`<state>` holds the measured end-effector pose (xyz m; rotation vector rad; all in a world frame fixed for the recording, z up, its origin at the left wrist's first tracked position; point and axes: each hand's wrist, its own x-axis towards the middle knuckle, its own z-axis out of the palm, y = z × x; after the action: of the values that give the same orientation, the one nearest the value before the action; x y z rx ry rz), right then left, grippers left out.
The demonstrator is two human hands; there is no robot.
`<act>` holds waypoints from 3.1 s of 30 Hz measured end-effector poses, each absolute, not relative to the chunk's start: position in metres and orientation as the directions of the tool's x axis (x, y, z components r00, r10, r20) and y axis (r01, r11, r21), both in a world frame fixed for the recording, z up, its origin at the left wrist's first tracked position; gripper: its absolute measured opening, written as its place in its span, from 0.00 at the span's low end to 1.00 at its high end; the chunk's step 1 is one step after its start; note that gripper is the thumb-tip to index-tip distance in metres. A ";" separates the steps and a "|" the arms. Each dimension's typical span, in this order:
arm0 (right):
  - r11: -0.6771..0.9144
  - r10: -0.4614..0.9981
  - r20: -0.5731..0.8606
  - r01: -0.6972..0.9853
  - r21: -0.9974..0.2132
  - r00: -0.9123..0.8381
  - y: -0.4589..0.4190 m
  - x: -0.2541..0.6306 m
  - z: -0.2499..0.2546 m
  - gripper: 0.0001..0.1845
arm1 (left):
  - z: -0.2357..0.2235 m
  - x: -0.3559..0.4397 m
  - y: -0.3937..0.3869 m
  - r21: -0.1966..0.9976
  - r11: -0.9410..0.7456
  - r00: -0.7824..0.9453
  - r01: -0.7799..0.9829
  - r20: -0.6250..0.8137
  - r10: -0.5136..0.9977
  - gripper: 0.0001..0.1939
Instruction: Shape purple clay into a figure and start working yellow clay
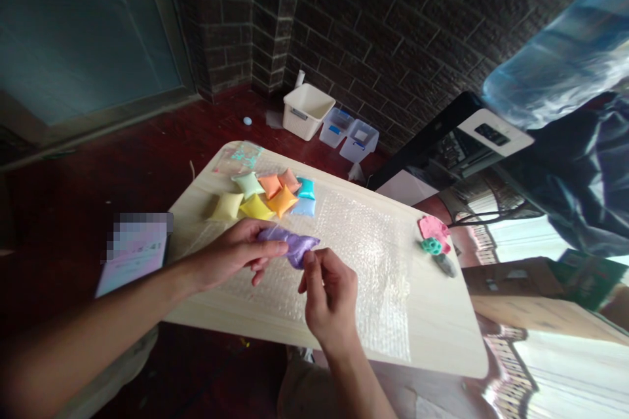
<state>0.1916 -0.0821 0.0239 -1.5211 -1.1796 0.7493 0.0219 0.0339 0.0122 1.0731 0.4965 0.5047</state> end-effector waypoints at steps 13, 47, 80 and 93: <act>-0.079 0.957 -0.060 0.054 -0.995 0.282 -0.075 0.188 0.023 0.18 | 0.007 0.025 0.030 0.912 0.362 0.683 -0.193 -0.140 0.717 0.18; -0.034 0.962 -0.067 -0.127 -0.991 0.265 -0.072 0.188 0.019 0.12 | 0.007 0.027 0.026 0.727 0.571 0.581 -0.381 -0.292 0.759 0.15; -0.038 0.995 -0.055 -0.186 -0.982 0.085 -0.070 0.191 0.018 0.16 | 0.015 0.023 0.021 0.832 0.446 0.504 -0.329 -0.245 0.828 0.17; -0.003 0.964 -0.007 -0.016 -1.000 0.264 -0.068 0.200 0.013 0.17 | 0.008 0.014 0.033 0.912 0.307 0.532 -0.273 -0.123 0.838 0.16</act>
<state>0.2000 -0.0676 0.0130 -1.3160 -0.9964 1.0210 0.0137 0.0331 0.0083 0.9986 0.6776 0.8137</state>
